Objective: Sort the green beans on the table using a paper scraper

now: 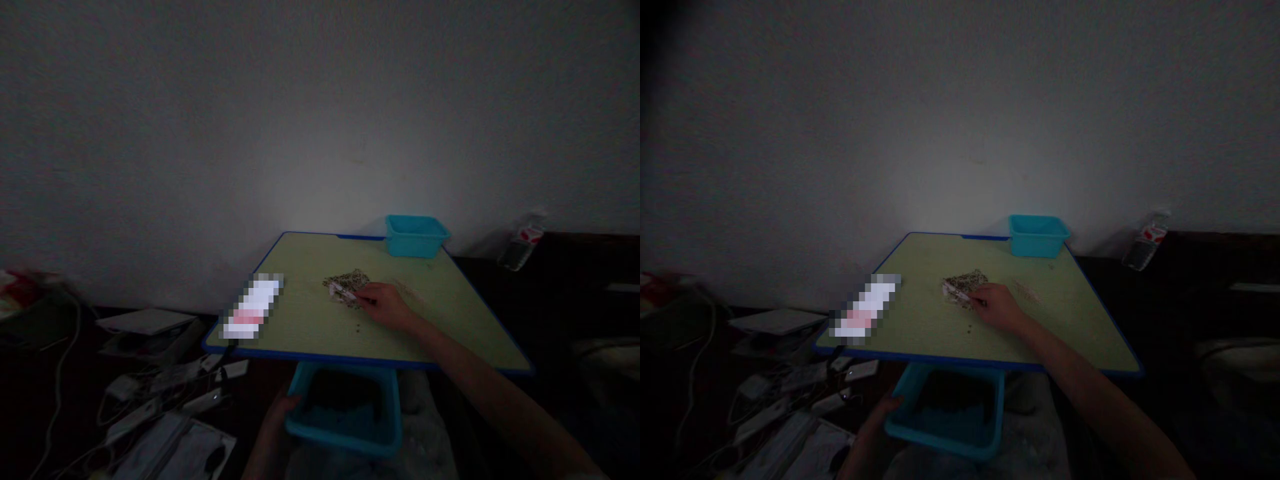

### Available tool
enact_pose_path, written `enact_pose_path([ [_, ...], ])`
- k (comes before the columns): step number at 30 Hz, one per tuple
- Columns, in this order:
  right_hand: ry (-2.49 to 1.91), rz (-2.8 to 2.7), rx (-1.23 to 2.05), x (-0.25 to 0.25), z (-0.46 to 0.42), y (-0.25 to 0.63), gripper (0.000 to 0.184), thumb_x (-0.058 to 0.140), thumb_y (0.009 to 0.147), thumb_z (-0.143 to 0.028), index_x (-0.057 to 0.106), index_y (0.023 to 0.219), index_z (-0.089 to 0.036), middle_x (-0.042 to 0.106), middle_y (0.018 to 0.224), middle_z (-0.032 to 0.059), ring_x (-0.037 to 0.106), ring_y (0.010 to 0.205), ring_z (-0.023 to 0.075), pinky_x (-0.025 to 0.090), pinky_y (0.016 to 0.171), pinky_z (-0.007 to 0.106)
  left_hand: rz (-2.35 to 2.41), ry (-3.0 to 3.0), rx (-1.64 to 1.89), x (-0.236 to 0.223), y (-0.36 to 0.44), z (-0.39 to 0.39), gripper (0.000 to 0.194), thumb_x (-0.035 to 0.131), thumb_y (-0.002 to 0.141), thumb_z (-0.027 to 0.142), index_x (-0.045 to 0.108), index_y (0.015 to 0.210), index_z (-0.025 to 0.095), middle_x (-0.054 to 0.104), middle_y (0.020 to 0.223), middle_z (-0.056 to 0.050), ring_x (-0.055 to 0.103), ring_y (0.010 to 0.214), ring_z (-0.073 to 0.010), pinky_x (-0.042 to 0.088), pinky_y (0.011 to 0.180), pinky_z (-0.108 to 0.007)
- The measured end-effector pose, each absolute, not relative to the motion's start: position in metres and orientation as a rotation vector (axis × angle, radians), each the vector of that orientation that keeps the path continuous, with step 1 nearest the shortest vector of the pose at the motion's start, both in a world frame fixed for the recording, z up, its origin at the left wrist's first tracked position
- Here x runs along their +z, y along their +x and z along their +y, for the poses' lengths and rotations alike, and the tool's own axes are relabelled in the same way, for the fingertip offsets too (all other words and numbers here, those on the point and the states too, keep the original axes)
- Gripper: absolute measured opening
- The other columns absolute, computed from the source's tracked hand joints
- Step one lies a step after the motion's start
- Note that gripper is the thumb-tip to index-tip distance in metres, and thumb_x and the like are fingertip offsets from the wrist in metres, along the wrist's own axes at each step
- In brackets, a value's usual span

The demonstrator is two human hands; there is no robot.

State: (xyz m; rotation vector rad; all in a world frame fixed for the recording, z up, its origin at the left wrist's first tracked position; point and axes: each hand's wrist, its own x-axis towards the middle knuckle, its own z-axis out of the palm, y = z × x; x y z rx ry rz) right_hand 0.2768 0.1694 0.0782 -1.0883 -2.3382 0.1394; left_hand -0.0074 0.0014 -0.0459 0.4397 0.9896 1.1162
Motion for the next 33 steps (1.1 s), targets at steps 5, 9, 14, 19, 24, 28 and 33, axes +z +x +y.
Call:
enact_pose_path([
  [5, -1.09, -2.313, 0.191, 0.08, 0.169, 0.277, 0.025, 0.066, 0.1, -0.02, 0.087, 0.112, -0.026, 0.086, 0.1, 0.007, 0.076, 0.087, 0.0217, 0.054, 0.08, 0.029, 1.032, 0.415, 1.124, -0.068, -0.017, 0.005, 0.053, 0.084, 0.066, 0.043, 0.083, 0.115, 0.022, 0.09, 0.094, -0.012, 0.076, 0.116, -0.0504, 0.058, 0.099, -0.061],
  [9, -1.113, -2.287, 0.236, 0.082, 0.168, 0.278, 0.024, 0.067, 0.1, -0.019, 0.087, 0.111, -0.024, 0.085, 0.098, 0.0078, 0.076, 0.085, 0.0217, 0.052, 0.077, 0.029, 1.038, 0.438, 1.112, -0.089, -0.026, 0.016, 0.047, 0.089, 0.058, 0.037, 0.084, 0.101, 0.02, 0.088, 0.087, -0.012, 0.081, 0.096, -0.0467, 0.06, 0.089, -0.058],
  [14, -1.116, -2.302, 0.298, 0.081, 0.168, 0.279, 0.024, 0.067, 0.1, -0.019, 0.087, 0.111, -0.023, 0.085, 0.102, 0.0075, 0.076, 0.088, 0.0216, 0.052, 0.078, 0.028, 1.071, 0.434, 1.091, -0.092, -0.028, 0.019, 0.045, 0.091, 0.054, 0.037, 0.084, 0.095, 0.021, 0.088, 0.086, -0.013, 0.081, 0.088, -0.0466, 0.061, 0.085, -0.058],
  [19, -1.156, -2.294, 0.273, 0.083, 0.169, 0.279, 0.024, 0.067, 0.099, -0.018, 0.087, 0.111, -0.022, 0.085, 0.1, 0.0084, 0.076, 0.086, 0.0217, 0.05, 0.077, 0.029, 1.018, 0.445, 1.127, -0.064, -0.019, 0.004, 0.043, 0.088, 0.063, 0.045, 0.087, 0.1, 0.025, 0.089, 0.095, -0.011, 0.075, 0.118, -0.0501, 0.057, 0.103, -0.062],
  [24, -1.145, -2.327, 0.324, 0.086, 0.168, 0.281, 0.024, 0.067, 0.099, -0.02, 0.088, 0.112, -0.022, 0.086, 0.097, 0.0082, 0.075, 0.082, 0.0208, 0.048, 0.073, 0.028, 1.035, 0.474, 1.131, -0.057, -0.014, 0.004, 0.043, 0.087, 0.063, 0.043, 0.087, 0.102, 0.024, 0.09, 0.092, -0.012, 0.073, 0.123, -0.0517, 0.056, 0.104, -0.062],
  [28, -1.153, -2.278, 0.39, 0.083, 0.169, 0.282, 0.025, 0.068, 0.099, -0.021, 0.087, 0.113, -0.024, 0.086, 0.099, 0.0069, 0.075, 0.083, 0.0207, 0.048, 0.074, 0.028, 1.088, 0.475, 1.137, -0.071, -0.017, 0.012, 0.042, 0.089, 0.055, 0.042, 0.086, 0.092, 0.023, 0.087, 0.079, -0.012, 0.077, 0.111, -0.0524, 0.058, 0.096, -0.062],
  [33, -1.212, -2.273, 0.341, 0.082, 0.173, 0.285, 0.025, 0.066, 0.099, -0.021, 0.088, 0.111, -0.025, 0.085, 0.099, 0.0064, 0.073, 0.08, 0.0202, 0.046, 0.073, 0.028, 1.098, 0.447, 1.127, -0.071, -0.019, 0.007, 0.046, 0.088, 0.06, 0.044, 0.085, 0.101, 0.024, 0.088, 0.088, -0.011, 0.08, 0.106, -0.0483, 0.06, 0.094, -0.059],
])
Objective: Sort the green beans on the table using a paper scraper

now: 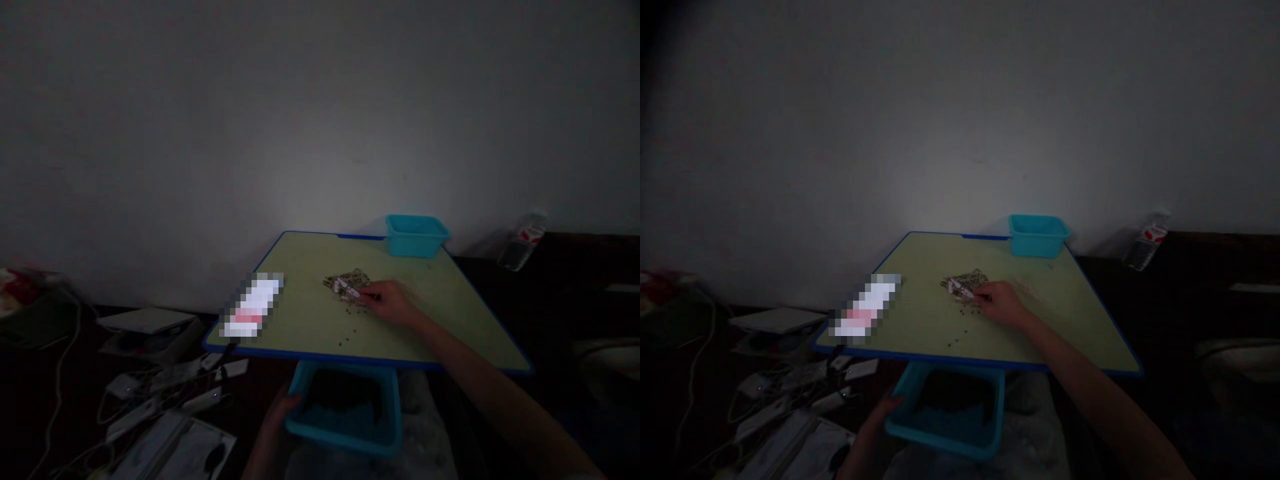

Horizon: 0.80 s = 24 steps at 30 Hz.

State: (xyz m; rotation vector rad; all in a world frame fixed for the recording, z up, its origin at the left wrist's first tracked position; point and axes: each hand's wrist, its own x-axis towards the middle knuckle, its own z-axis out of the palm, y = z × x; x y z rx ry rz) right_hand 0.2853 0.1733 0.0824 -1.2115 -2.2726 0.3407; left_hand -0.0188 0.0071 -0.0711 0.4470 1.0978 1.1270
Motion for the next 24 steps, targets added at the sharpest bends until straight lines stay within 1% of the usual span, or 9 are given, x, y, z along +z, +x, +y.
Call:
enact_pose_path([
  [3, -1.231, -2.285, 0.339, 0.083, 0.174, 0.287, 0.025, 0.068, 0.099, -0.021, 0.088, 0.112, -0.025, 0.085, 0.097, 0.0068, 0.072, 0.078, 0.0197, 0.045, 0.071, 0.027, 1.064, 0.441, 1.099, -0.058, -0.018, -0.001, 0.053, 0.086, 0.067, 0.047, 0.083, 0.115, 0.025, 0.089, 0.096, -0.01, 0.077, 0.115, -0.0484, 0.059, 0.098, -0.059],
  [7, -1.218, -2.29, 0.385, 0.083, 0.174, 0.287, 0.024, 0.068, 0.099, -0.022, 0.088, 0.112, -0.025, 0.085, 0.096, 0.0062, 0.072, 0.078, 0.0188, 0.045, 0.07, 0.026, 1.079, 0.433, 1.068, -0.045, -0.017, -0.006, 0.05, 0.085, 0.071, 0.045, 0.083, 0.116, 0.025, 0.089, 0.103, -0.012, 0.071, 0.127, -0.0499, 0.057, 0.102, -0.059],
  [10, -1.228, -2.271, 0.373, 0.084, 0.174, 0.287, 0.025, 0.068, 0.098, -0.021, 0.088, 0.111, -0.024, 0.085, 0.097, 0.0063, 0.072, 0.078, 0.0182, 0.044, 0.07, 0.026, 1.084, 0.409, 1.075, -0.046, -0.015, -0.004, 0.05, 0.083, 0.071, 0.045, 0.083, 0.116, 0.024, 0.089, 0.108, -0.013, 0.067, 0.133, -0.0501, 0.055, 0.105, -0.06],
  [13, -1.217, -2.277, 0.387, 0.084, 0.174, 0.287, 0.024, 0.069, 0.098, -0.021, 0.088, 0.111, -0.025, 0.085, 0.096, 0.0057, 0.071, 0.077, 0.018, 0.045, 0.07, 0.026, 1.08, 0.435, 1.104, -0.053, -0.012, 0.002, 0.052, 0.086, 0.062, 0.044, 0.085, 0.108, 0.021, 0.089, 0.1, -0.015, 0.066, 0.132, -0.054, 0.054, 0.104, -0.063],
  [15, -1.197, -2.291, 0.417, 0.084, 0.174, 0.287, 0.023, 0.07, 0.097, -0.023, 0.089, 0.109, -0.025, 0.085, 0.094, 0.0053, 0.071, 0.076, 0.0184, 0.045, 0.069, 0.026, 1.081, 0.455, 1.109, -0.057, -0.012, 0.004, 0.054, 0.087, 0.057, 0.044, 0.085, 0.107, 0.021, 0.089, 0.095, -0.015, 0.068, 0.128, -0.0555, 0.055, 0.102, -0.064],
  [16, -1.191, -2.288, 0.43, 0.085, 0.174, 0.287, 0.022, 0.07, 0.097, -0.023, 0.089, 0.109, -0.025, 0.086, 0.094, 0.0054, 0.072, 0.076, 0.0186, 0.045, 0.069, 0.026, 1.086, 0.46, 1.1, -0.059, -0.013, 0.005, 0.056, 0.087, 0.058, 0.045, 0.085, 0.108, 0.021, 0.089, 0.094, -0.015, 0.069, 0.126, -0.0556, 0.055, 0.101, -0.064],
  [18, -1.186, -2.274, 0.445, 0.084, 0.174, 0.287, 0.023, 0.07, 0.097, -0.024, 0.088, 0.11, -0.025, 0.086, 0.094, 0.0056, 0.072, 0.076, 0.019, 0.045, 0.068, 0.026, 1.084, 0.466, 1.075, -0.059, -0.014, 0.005, 0.06, 0.085, 0.062, 0.047, 0.083, 0.117, 0.022, 0.089, 0.098, -0.014, 0.07, 0.125, -0.0543, 0.056, 0.099, -0.064],
  [21, -1.189, -2.269, 0.448, 0.083, 0.174, 0.287, 0.024, 0.069, 0.096, -0.02, 0.089, 0.109, -0.025, 0.086, 0.094, 0.0051, 0.073, 0.078, 0.0195, 0.046, 0.07, 0.027, 1.057, 0.485, 1.094, -0.055, -0.015, 0.002, 0.066, 0.085, 0.064, 0.048, 0.081, 0.126, 0.024, 0.089, 0.099, -0.013, 0.072, 0.123, -0.0531, 0.057, 0.097, -0.062],
  [24, -1.192, -2.265, 0.501, 0.082, 0.174, 0.287, 0.025, 0.071, 0.093, -0.018, 0.088, 0.11, -0.026, 0.086, 0.095, 0.0042, 0.074, 0.078, 0.0194, 0.048, 0.071, 0.027, 1.062, 0.475, 1.097, -0.046, -0.014, -0.002, 0.067, 0.085, 0.066, 0.048, 0.079, 0.129, 0.024, 0.089, 0.101, -0.013, 0.072, 0.124, -0.0519, 0.057, 0.098, -0.061],
])
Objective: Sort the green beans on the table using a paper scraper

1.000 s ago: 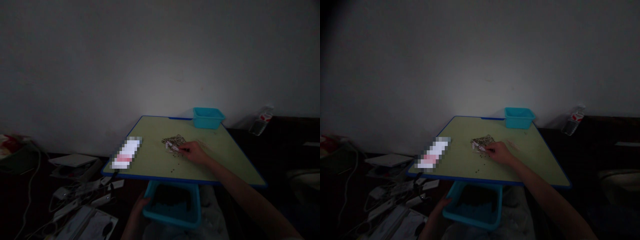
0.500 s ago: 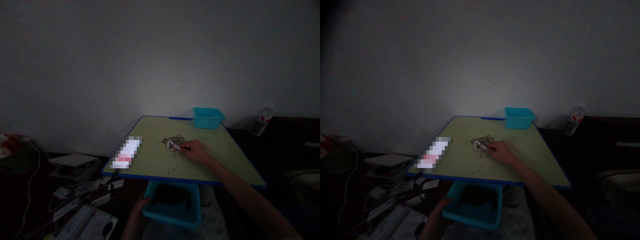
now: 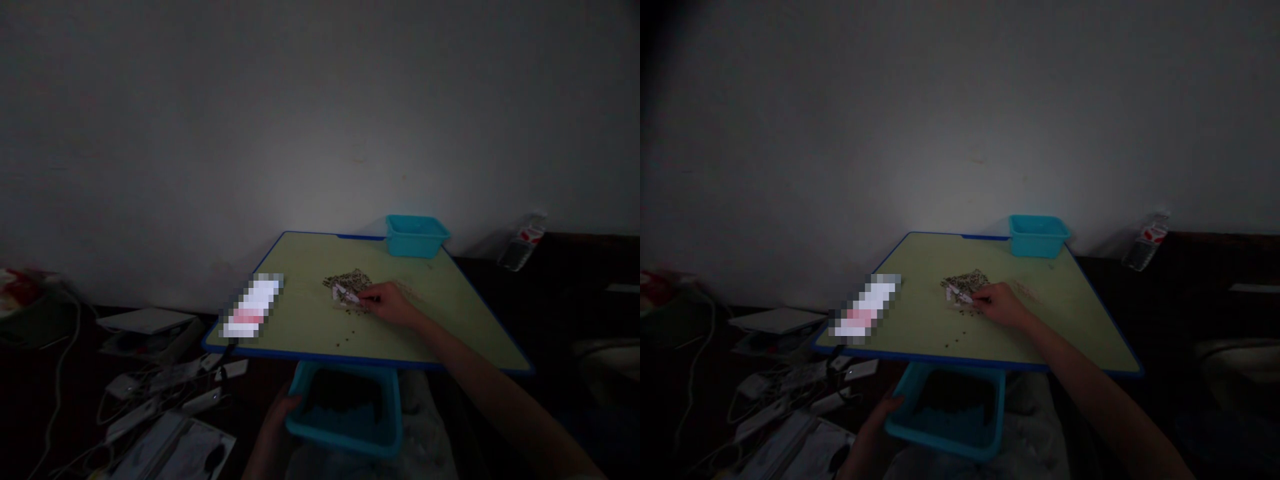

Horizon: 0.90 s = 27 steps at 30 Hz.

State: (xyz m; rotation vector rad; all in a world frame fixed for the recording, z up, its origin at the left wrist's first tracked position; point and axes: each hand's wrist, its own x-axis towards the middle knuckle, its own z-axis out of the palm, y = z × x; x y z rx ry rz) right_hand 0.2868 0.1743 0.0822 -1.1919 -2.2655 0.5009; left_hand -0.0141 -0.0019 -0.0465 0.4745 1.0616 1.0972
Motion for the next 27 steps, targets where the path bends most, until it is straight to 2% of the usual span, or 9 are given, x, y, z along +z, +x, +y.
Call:
enact_pose_path([
  [3, -1.201, -2.262, 0.549, 0.083, 0.174, 0.286, 0.024, 0.072, 0.093, -0.019, 0.088, 0.109, -0.025, 0.086, 0.095, 0.004, 0.074, 0.078, 0.0192, 0.048, 0.071, 0.026, 1.089, 0.444, 1.087, -0.04, -0.013, -0.007, 0.059, 0.083, 0.071, 0.048, 0.08, 0.126, 0.026, 0.089, 0.103, -0.011, 0.071, 0.127, -0.0498, 0.057, 0.1, -0.06],
  [10, -1.149, -2.292, 0.588, 0.084, 0.173, 0.287, 0.022, 0.071, 0.095, -0.022, 0.089, 0.107, -0.024, 0.086, 0.093, 0.004, 0.071, 0.075, 0.0182, 0.047, 0.07, 0.027, 1.096, 0.446, 1.1, -0.042, -0.012, -0.005, 0.049, 0.084, 0.07, 0.045, 0.083, 0.114, 0.024, 0.089, 0.097, -0.01, 0.072, 0.126, -0.049, 0.056, 0.104, -0.06],
  [14, -1.148, -2.293, 0.6, 0.084, 0.173, 0.287, 0.021, 0.072, 0.095, -0.023, 0.089, 0.107, -0.025, 0.086, 0.091, 0.0033, 0.07, 0.074, 0.0186, 0.047, 0.07, 0.027, 1.05, 0.476, 1.11, -0.049, -0.012, 0.002, 0.049, 0.086, 0.063, 0.042, 0.085, 0.107, 0.022, 0.088, 0.088, -0.012, 0.072, 0.124, -0.0515, 0.055, 0.105, -0.061],
  [18, -1.159, -2.277, 0.615, 0.085, 0.171, 0.286, 0.021, 0.072, 0.094, -0.024, 0.089, 0.107, -0.028, 0.085, 0.089, 0.0024, 0.071, 0.075, 0.0195, 0.048, 0.069, 0.028, 1.05, 0.483, 1.087, -0.052, -0.013, 0.003, 0.055, 0.085, 0.065, 0.047, 0.084, 0.114, 0.022, 0.089, 0.096, -0.013, 0.072, 0.124, -0.0519, 0.055, 0.103, -0.061],
  [24, -1.131, -2.256, 0.656, 0.082, 0.172, 0.287, 0.023, 0.072, 0.092, -0.021, 0.09, 0.105, -0.027, 0.086, 0.092, 0.0029, 0.072, 0.075, 0.0192, 0.049, 0.07, 0.028, 1.042, 0.483, 1.114, -0.044, -0.01, 0.001, 0.067, 0.086, 0.064, 0.045, 0.08, 0.127, 0.024, 0.089, 0.094, -0.012, 0.073, 0.121, -0.0518, 0.055, 0.102, -0.062],
  [27, -1.144, -2.256, 0.657, 0.083, 0.173, 0.287, 0.024, 0.072, 0.092, -0.019, 0.089, 0.106, -0.026, 0.086, 0.091, 0.0028, 0.072, 0.074, 0.0186, 0.048, 0.068, 0.027, 1.047, 0.46, 1.104, -0.037, -0.009, -0.003, 0.062, 0.085, 0.069, 0.045, 0.079, 0.128, 0.025, 0.089, 0.099, -0.011, 0.074, 0.122, -0.0497, 0.056, 0.104, -0.062],
])
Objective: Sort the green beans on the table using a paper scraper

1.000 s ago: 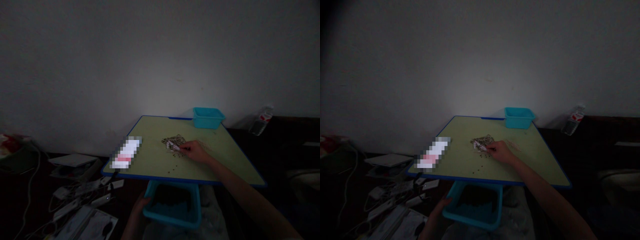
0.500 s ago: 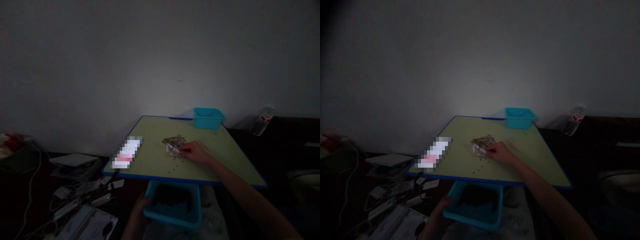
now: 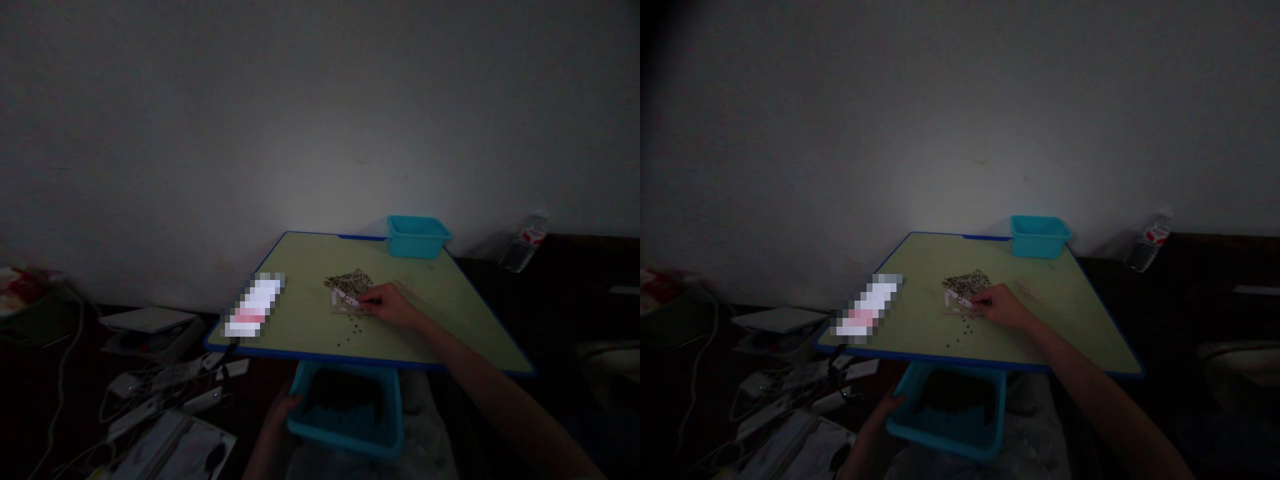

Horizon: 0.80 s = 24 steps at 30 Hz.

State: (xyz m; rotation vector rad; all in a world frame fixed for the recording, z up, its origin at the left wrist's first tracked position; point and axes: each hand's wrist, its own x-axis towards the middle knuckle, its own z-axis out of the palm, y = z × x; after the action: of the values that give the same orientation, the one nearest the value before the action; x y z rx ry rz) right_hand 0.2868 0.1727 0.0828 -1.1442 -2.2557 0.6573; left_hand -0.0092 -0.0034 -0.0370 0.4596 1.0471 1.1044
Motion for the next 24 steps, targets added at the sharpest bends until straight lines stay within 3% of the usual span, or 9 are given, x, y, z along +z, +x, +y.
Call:
enact_pose_path([
  [8, -1.134, -2.269, 0.7, 0.089, 0.169, 0.285, 0.024, 0.072, 0.091, -0.018, 0.089, 0.106, -0.026, 0.085, 0.089, 0.0024, 0.073, 0.077, 0.019, 0.05, 0.071, 0.027, 1.057, 0.481, 1.086, -0.033, -0.01, -0.007, 0.061, 0.084, 0.07, 0.046, 0.08, 0.127, 0.024, 0.089, 0.106, -0.013, 0.074, 0.123, -0.0498, 0.059, 0.099, -0.06],
  [14, -1.116, -2.261, 0.769, 0.09, 0.169, 0.285, 0.024, 0.072, 0.09, -0.019, 0.09, 0.104, -0.026, 0.086, 0.094, 0.0021, 0.074, 0.078, 0.0197, 0.051, 0.072, 0.027, 1.067, 0.439, 1.124, -0.045, -0.011, -0.003, 0.045, 0.085, 0.068, 0.041, 0.083, 0.109, 0.025, 0.089, 0.094, -0.009, 0.075, 0.121, -0.0475, 0.057, 0.102, -0.059],
  [18, -1.12, -2.222, 0.793, 0.086, 0.171, 0.287, 0.025, 0.073, 0.089, -0.019, 0.089, 0.105, -0.026, 0.086, 0.094, 0.0025, 0.075, 0.077, 0.02, 0.052, 0.07, 0.027, 1.019, 0.465, 1.13, -0.05, -0.011, 0.001, 0.039, 0.085, 0.065, 0.043, 0.085, 0.099, 0.023, 0.089, 0.093, -0.012, 0.071, 0.127, -0.0509, 0.055, 0.106, -0.06],
  [24, -1.112, -2.257, 0.771, 0.084, 0.173, 0.288, 0.023, 0.072, 0.089, -0.018, 0.09, 0.103, -0.026, 0.086, 0.09, 0.0017, 0.074, 0.077, 0.0191, 0.051, 0.072, 0.027, 1.044, 0.478, 1.099, -0.047, -0.012, 0.003, 0.049, 0.085, 0.063, 0.041, 0.086, 0.109, 0.023, 0.089, 0.091, -0.013, 0.068, 0.13, -0.0545, 0.052, 0.108, -0.065],
])
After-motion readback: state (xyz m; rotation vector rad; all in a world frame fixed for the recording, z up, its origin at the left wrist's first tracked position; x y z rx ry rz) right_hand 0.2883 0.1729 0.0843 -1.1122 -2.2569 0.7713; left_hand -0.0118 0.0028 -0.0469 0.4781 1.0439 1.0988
